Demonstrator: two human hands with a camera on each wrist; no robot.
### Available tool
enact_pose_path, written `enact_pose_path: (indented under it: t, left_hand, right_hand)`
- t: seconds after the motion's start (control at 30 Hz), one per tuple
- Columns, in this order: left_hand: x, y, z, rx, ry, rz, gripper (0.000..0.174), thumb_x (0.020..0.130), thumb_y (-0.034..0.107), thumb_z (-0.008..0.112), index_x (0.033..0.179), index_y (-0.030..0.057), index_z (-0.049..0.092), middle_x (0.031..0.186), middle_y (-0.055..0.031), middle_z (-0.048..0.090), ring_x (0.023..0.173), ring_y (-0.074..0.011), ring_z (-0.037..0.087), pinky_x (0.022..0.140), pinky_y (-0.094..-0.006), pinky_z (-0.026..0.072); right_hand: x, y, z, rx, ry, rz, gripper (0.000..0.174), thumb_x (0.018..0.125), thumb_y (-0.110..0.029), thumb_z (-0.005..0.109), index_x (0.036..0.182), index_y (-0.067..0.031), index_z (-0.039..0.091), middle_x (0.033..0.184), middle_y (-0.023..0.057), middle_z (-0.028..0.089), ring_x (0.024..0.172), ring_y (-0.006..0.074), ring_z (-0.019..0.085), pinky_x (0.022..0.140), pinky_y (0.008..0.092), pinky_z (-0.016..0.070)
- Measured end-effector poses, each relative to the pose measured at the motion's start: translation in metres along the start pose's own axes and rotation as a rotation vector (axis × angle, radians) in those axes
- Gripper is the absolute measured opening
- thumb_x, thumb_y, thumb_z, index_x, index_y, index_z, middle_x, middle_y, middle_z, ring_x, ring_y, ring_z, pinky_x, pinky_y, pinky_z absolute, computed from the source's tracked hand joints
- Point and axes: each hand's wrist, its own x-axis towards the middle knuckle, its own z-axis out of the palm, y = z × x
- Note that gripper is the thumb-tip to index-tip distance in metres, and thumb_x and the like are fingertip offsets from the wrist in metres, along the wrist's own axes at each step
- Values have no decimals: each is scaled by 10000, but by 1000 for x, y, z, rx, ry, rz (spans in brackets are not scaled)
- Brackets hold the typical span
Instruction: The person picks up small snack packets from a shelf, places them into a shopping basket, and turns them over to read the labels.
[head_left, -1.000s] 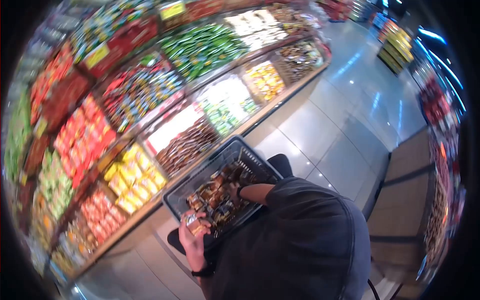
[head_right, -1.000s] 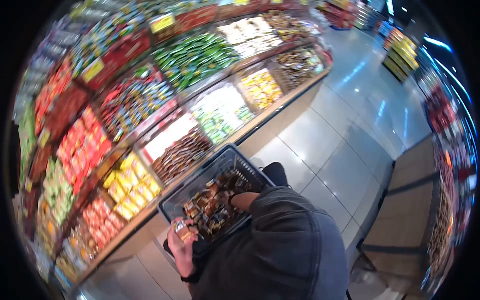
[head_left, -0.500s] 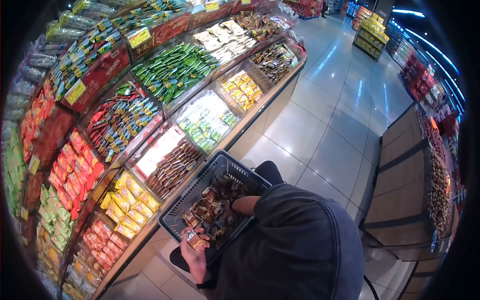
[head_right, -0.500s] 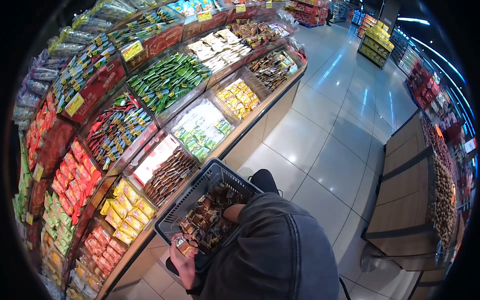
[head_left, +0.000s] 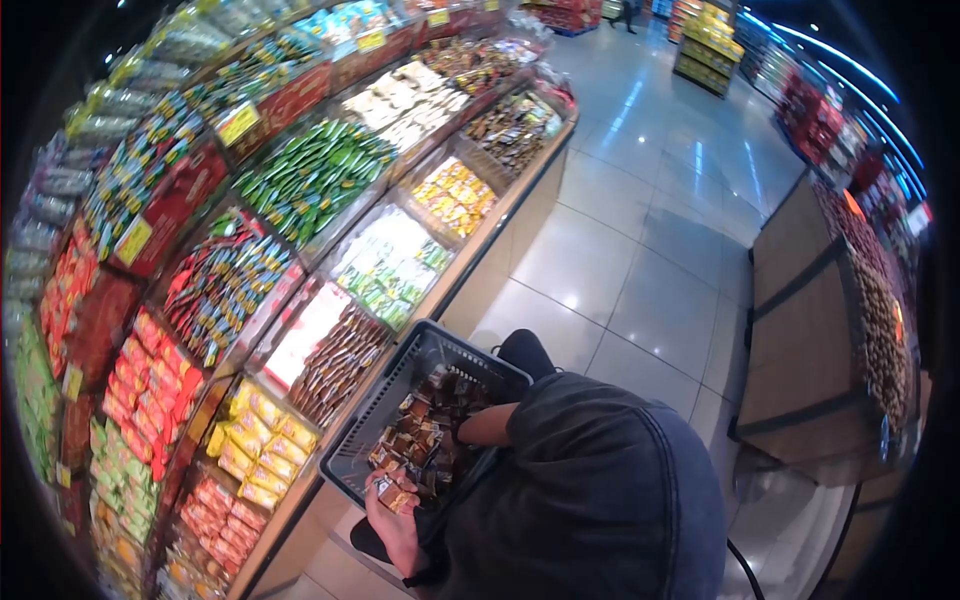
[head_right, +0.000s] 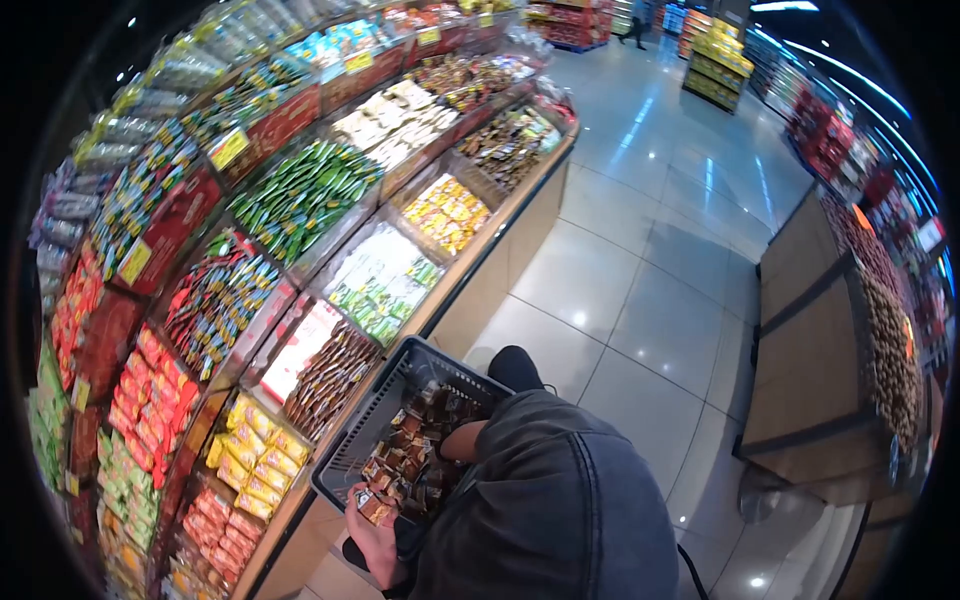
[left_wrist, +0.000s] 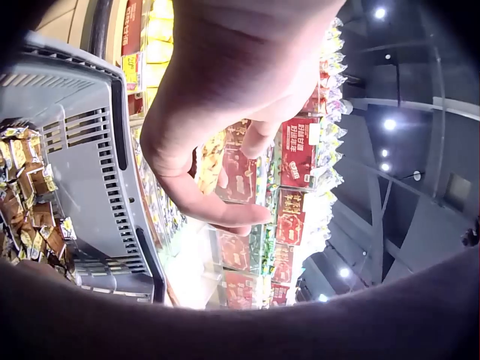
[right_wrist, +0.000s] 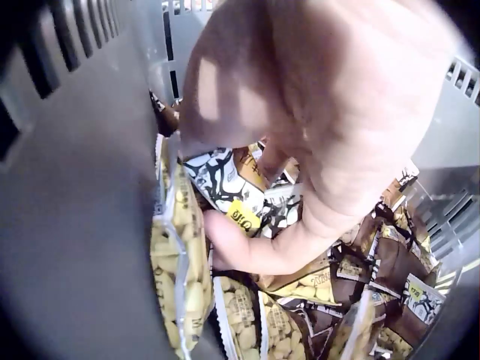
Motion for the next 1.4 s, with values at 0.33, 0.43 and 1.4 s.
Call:
enact_pose_path:
  t: [0.33,0.43,1.4]
  left_hand:
    - [58,-26,-33,69,258,-94,382,933,468,572,1150,154,563,1019,-83,665,818,-224,624,716,-323,505]
    - [66,-31,-9,97,299,-109,331,929,444,581,1080,150,563,946,-66,643,815,-215,601,705,-303,469]
    - [34,-21,23,-36,52,-112,508,985,519,557,1324,142,591,1188,-67,683,1031,-227,682,842,-434,577]
  right_hand:
    - [-99,-66,-81,421,430,-275,383,700,-113,820,1036,-51,647,925,133,714,822,231,670,713,431,528]
    - [-116,-77,-90,143,687,-276,438,665,-188,861,1046,-81,675,892,101,702,810,274,660,725,416,528]
    - [-184,-215,-52,821,426,-465,588,950,-57,675,1456,-77,376,1219,28,605,1139,122,574,951,294,496]
